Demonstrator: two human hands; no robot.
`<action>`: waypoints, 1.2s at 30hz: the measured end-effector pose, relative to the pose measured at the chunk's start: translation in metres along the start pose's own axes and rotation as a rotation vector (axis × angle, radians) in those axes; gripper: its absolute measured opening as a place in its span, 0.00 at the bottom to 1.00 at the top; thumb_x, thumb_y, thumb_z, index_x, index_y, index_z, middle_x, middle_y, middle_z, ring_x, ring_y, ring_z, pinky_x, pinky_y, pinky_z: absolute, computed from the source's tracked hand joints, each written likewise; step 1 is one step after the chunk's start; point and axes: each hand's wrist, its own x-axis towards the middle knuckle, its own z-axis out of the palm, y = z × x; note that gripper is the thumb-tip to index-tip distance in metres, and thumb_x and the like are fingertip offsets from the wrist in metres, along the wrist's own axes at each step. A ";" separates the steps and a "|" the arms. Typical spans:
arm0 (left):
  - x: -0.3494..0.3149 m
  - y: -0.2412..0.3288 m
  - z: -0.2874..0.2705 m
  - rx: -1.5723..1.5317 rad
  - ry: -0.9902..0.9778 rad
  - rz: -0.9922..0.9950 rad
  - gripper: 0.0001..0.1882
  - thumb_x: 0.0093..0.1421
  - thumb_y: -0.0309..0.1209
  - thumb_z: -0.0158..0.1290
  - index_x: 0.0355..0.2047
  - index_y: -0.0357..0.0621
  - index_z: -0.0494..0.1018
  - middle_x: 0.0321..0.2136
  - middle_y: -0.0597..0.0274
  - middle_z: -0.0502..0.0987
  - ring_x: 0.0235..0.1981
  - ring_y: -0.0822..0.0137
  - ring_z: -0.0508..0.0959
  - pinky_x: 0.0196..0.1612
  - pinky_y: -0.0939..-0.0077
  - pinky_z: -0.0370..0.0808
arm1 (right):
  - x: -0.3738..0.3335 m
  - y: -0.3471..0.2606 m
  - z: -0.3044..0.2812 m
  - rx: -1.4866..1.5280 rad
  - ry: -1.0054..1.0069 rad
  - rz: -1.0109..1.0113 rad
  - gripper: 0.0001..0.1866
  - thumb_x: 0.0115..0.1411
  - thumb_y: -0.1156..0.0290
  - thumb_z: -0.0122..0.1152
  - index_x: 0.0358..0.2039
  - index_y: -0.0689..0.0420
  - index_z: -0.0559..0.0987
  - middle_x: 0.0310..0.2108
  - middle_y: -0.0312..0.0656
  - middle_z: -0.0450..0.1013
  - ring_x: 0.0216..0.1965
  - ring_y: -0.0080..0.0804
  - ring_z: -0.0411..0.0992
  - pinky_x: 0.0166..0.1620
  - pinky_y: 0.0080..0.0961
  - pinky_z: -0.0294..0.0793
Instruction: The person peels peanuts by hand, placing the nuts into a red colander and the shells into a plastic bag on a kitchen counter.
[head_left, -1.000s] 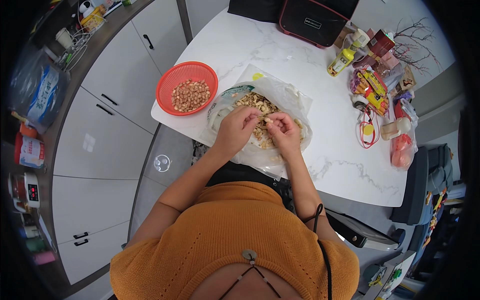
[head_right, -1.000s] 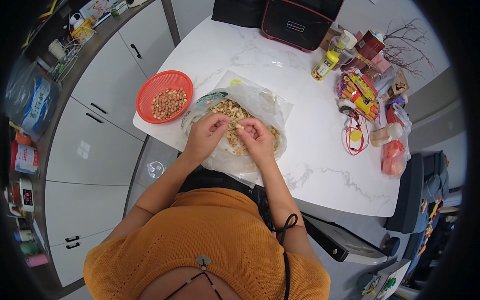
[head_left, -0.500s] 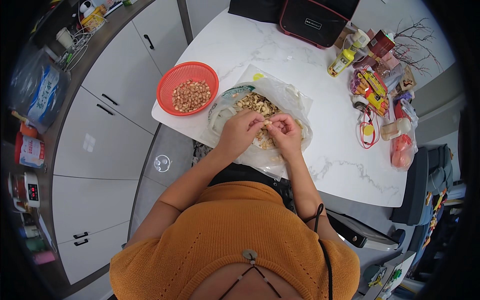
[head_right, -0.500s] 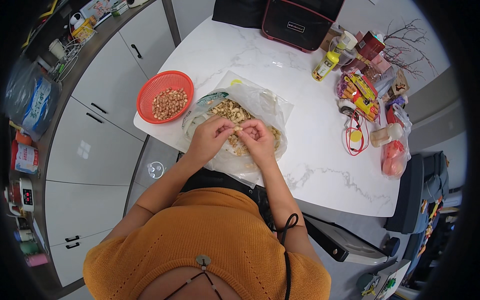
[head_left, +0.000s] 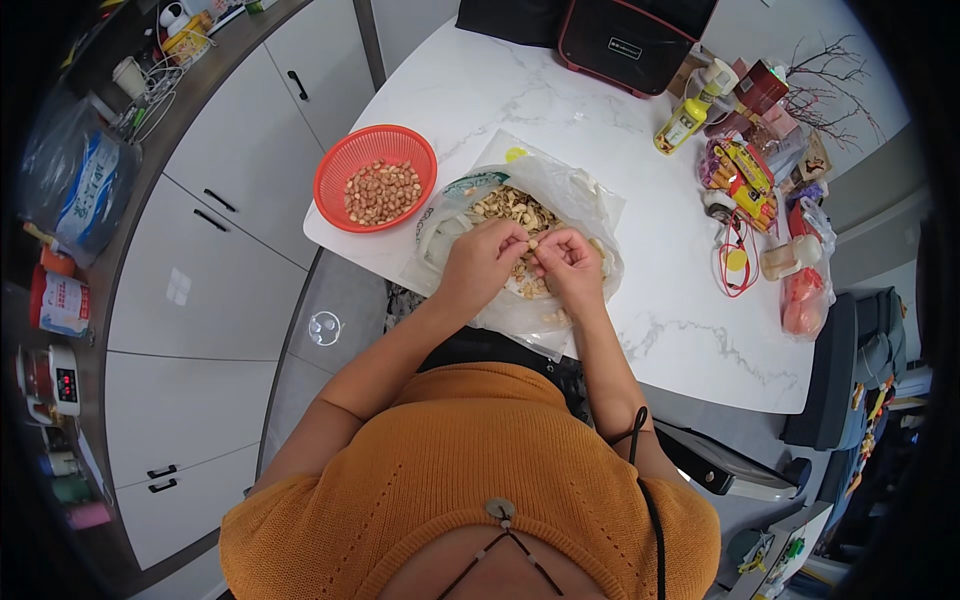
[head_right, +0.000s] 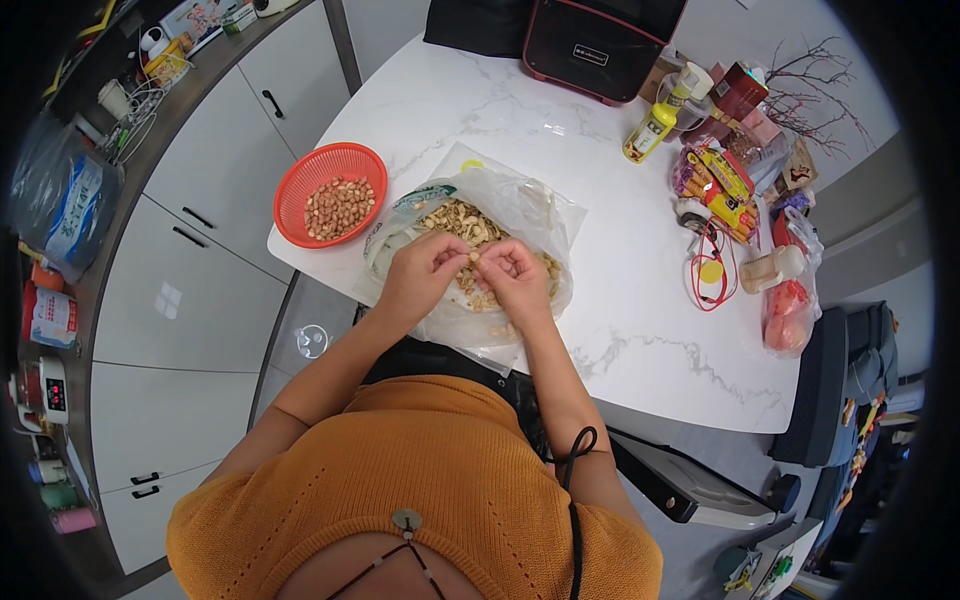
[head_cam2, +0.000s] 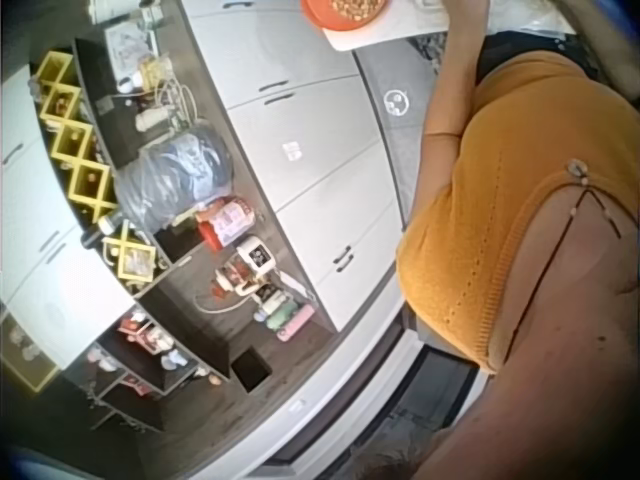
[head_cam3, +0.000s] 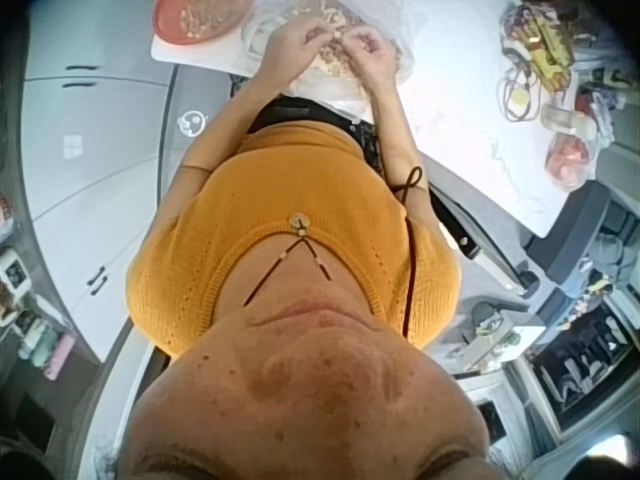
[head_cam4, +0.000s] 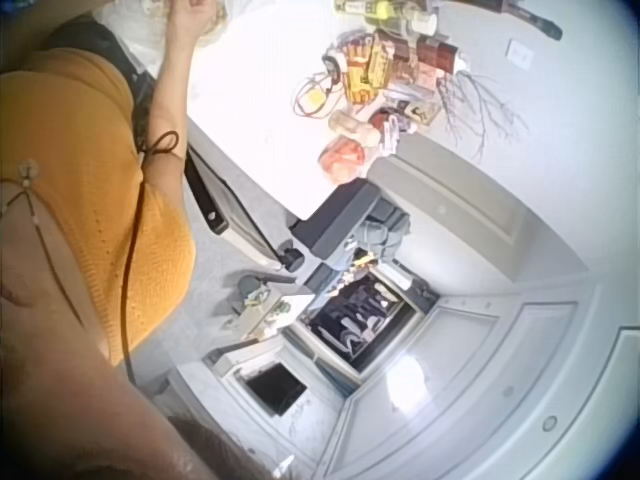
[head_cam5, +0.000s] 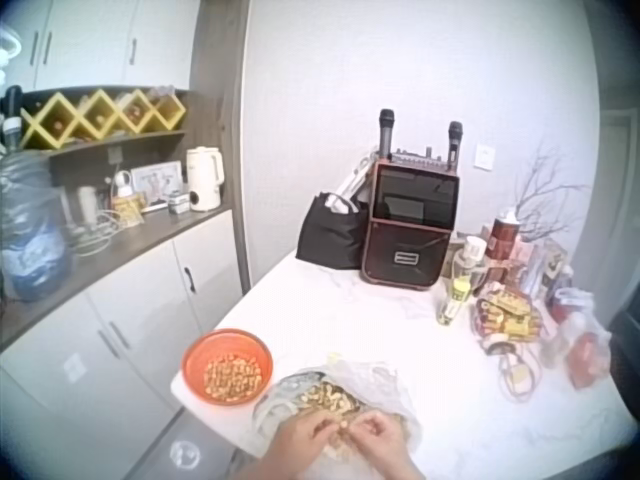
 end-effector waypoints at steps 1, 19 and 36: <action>0.000 0.000 0.000 0.002 0.002 0.000 0.05 0.50 0.21 0.53 0.30 0.36 0.72 0.24 0.59 0.73 0.24 0.71 0.73 0.27 0.81 0.69 | 0.000 0.000 0.000 0.020 -0.013 -0.016 0.08 0.54 0.80 0.57 0.35 0.61 0.71 0.28 0.35 0.71 0.27 0.15 0.69 0.29 0.10 0.70; 0.000 -0.002 0.000 -0.076 0.021 -0.048 0.05 0.50 0.20 0.54 0.30 0.36 0.72 0.25 0.61 0.72 0.25 0.74 0.72 0.28 0.83 0.70 | -0.002 0.005 -0.002 -0.102 0.006 -0.060 0.09 0.55 0.83 0.53 0.38 0.63 0.73 0.35 0.36 0.69 0.33 0.19 0.71 0.36 0.13 0.72; 0.005 -0.017 0.004 -0.437 -0.152 -0.252 0.07 0.55 0.24 0.52 0.34 0.36 0.73 0.26 0.66 0.75 0.26 0.80 0.73 0.29 0.88 0.70 | 0.000 -0.008 0.007 -0.057 0.114 -0.089 0.15 0.48 0.86 0.60 0.35 0.62 0.66 0.29 0.40 0.70 0.30 0.20 0.71 0.37 0.14 0.73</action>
